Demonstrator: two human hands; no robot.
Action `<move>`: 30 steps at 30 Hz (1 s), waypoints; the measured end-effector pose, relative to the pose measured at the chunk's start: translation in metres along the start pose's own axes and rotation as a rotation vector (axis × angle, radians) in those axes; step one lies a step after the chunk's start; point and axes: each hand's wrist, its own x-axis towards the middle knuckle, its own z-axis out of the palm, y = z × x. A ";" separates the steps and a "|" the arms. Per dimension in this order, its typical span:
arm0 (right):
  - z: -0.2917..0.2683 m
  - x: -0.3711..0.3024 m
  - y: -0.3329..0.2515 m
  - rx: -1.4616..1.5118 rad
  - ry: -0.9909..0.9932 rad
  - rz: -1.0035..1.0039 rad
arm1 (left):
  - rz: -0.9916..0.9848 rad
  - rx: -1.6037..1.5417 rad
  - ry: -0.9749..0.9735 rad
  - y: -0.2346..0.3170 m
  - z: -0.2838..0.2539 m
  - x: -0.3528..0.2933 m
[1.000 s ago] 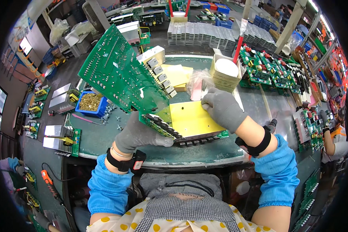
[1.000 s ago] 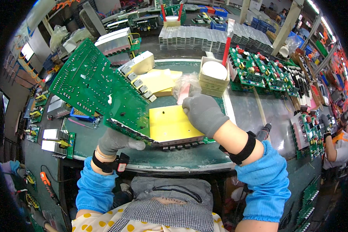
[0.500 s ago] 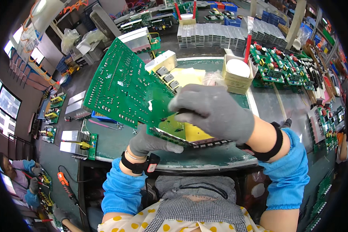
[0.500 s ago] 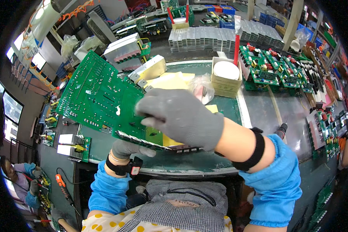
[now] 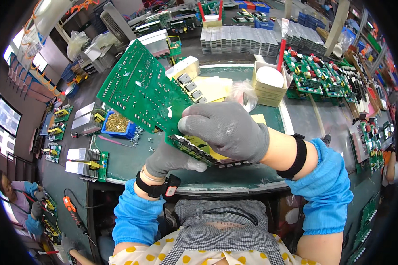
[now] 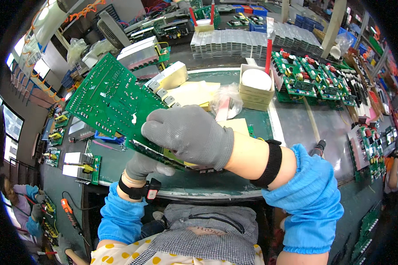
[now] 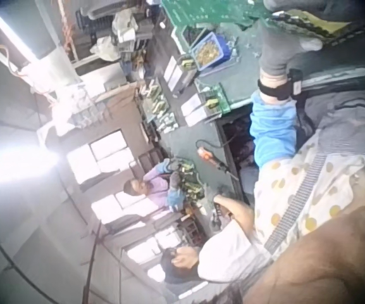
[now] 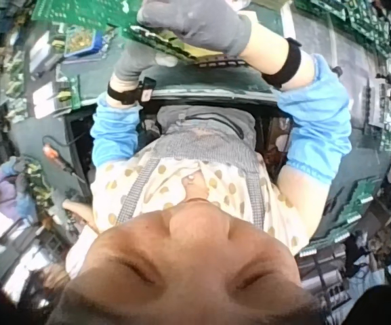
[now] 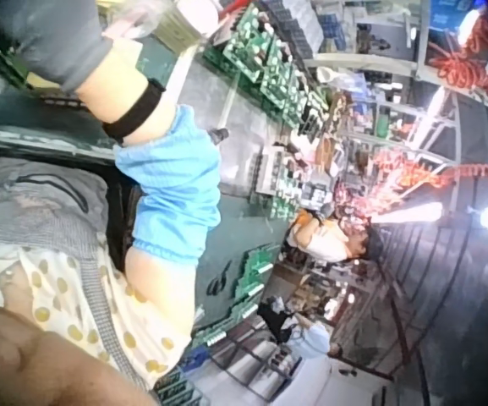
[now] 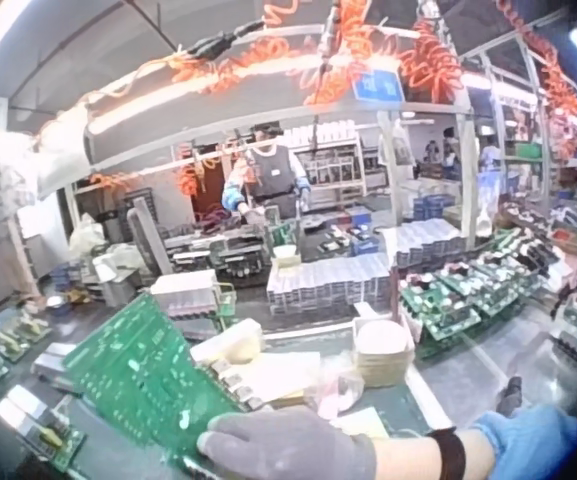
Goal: The recorder is assembling an electronic inverter component by attaching heat sinks and circuit boards using an electric screwdriver.
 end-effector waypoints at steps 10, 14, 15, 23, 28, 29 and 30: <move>0.005 -0.003 0.010 0.213 0.169 0.204 | 0.084 0.079 0.023 0.002 -0.002 0.004; -0.026 -0.004 0.008 0.709 0.146 0.523 | 0.081 0.127 0.005 -0.001 -0.002 0.005; -0.036 -0.006 0.005 0.679 0.152 0.514 | 0.091 0.141 -0.012 -0.001 -0.004 0.007; -0.055 -0.041 -0.007 0.409 -0.236 0.752 | 0.001 0.199 0.007 0.002 -0.008 0.000; -0.031 -0.065 0.002 0.130 -0.391 0.483 | 0.009 0.305 0.017 0.004 -0.008 0.000; -0.027 -0.068 0.003 0.137 -0.402 0.477 | 0.005 0.285 0.029 0.003 -0.008 0.001; -0.023 -0.071 0.004 0.141 -0.380 0.452 | 0.002 0.264 0.040 0.003 -0.008 0.001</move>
